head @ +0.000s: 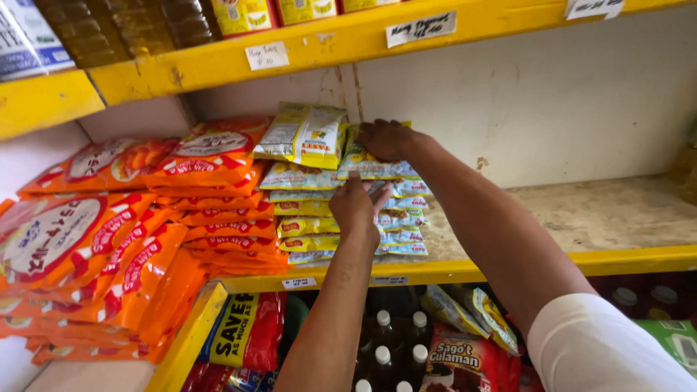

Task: Organizing and stacking seasoning and beverage packets on grocery store shelves.

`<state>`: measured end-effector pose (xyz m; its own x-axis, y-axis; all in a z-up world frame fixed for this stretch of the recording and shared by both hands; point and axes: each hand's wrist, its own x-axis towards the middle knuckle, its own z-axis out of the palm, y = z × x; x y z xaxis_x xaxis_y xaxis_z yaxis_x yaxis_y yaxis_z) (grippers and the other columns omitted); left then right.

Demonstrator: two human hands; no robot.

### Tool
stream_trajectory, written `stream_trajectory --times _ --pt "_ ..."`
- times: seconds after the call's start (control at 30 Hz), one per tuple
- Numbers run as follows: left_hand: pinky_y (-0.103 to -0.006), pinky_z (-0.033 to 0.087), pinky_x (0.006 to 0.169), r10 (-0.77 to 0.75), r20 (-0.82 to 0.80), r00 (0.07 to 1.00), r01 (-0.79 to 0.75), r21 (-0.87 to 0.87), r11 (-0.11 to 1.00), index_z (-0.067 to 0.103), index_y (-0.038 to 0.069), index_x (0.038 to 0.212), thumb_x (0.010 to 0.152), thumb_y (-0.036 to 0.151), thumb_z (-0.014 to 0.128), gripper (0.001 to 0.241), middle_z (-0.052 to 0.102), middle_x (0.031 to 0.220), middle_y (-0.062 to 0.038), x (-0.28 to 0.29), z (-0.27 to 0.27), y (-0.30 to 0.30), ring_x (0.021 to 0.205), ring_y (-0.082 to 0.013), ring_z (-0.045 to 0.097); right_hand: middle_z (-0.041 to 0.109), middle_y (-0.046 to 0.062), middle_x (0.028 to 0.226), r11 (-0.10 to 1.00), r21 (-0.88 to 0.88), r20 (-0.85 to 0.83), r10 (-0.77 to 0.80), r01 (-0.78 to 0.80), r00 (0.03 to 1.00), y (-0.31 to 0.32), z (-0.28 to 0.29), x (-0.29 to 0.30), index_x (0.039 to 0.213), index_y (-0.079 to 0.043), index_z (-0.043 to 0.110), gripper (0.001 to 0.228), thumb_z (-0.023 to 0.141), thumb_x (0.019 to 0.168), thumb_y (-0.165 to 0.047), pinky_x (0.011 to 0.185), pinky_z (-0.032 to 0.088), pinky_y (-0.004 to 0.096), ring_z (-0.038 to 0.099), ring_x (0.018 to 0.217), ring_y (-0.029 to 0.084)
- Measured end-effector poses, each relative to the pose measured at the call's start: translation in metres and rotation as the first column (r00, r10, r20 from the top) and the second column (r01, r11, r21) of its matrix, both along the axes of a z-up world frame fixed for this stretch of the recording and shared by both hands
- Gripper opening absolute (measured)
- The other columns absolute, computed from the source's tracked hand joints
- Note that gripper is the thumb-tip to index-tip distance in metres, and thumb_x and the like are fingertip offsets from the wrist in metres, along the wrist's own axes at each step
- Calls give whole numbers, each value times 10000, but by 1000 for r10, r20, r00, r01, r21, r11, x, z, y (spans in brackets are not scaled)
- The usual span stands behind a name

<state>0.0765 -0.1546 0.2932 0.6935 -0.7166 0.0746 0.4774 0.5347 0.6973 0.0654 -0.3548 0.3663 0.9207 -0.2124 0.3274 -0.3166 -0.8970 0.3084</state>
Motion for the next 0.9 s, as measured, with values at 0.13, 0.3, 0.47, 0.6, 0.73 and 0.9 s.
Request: stream_trajectory --times 0.13,0.3,0.47,0.6,0.73,0.9 --pt "-411 680 716 -12 -36 999 12 2 1000 496 -98 1288 1010 261 580 461 611 1240 -255 -1 8 6 824 -367 760 481 135 1493 994 -51 -75 -96 92 993 17 7 -10 1445 -147 533 478 499 978 -243 1084 421 539 474 1332 391" --pt "-388 666 682 -18 -14 1000 18 8 1000 507 -99 1302 999 273 615 491 644 1240 -280 4 6 14 853 -372 769 739 194 933 776 591 98 -340 220 935 106 50 -49 1158 -44 667 492 367 1122 -433 765 565 460 721 775 325" --pt "-380 667 701 -19 -1 1000 19 0 1000 536 -72 1337 996 277 602 493 666 1212 -265 2 6 31 858 -356 774 704 143 729 670 740 214 -318 59 924 102 43 -66 1064 -59 660 528 383 1063 -509 666 552 450 681 636 284" --pt "-372 659 719 -44 21 999 44 -1 999 548 5 1339 980 260 591 442 703 1149 -223 -4 -3 43 873 -332 756 742 165 968 827 562 267 -174 -6 948 91 30 -78 1090 -79 686 469 428 1065 -470 856 544 445 715 896 310" --pt "-366 630 664 -41 33 999 38 101 994 578 -17 1276 995 265 607 399 739 1122 -190 -19 -14 61 865 -327 764 691 172 1248 976 120 287 143 -184 947 61 -7 -89 1155 -94 703 391 469 1082 -398 1014 496 468 614 1183 378" --pt "-363 603 678 -84 163 983 58 155 986 632 45 1204 981 260 585 313 760 1078 -127 -53 -30 98 839 -264 777 606 222 1376 938 280 452 58 -204 890 146 -3 -150 1352 -51 622 447 544 1045 -366 1097 431 472 521 1333 399"
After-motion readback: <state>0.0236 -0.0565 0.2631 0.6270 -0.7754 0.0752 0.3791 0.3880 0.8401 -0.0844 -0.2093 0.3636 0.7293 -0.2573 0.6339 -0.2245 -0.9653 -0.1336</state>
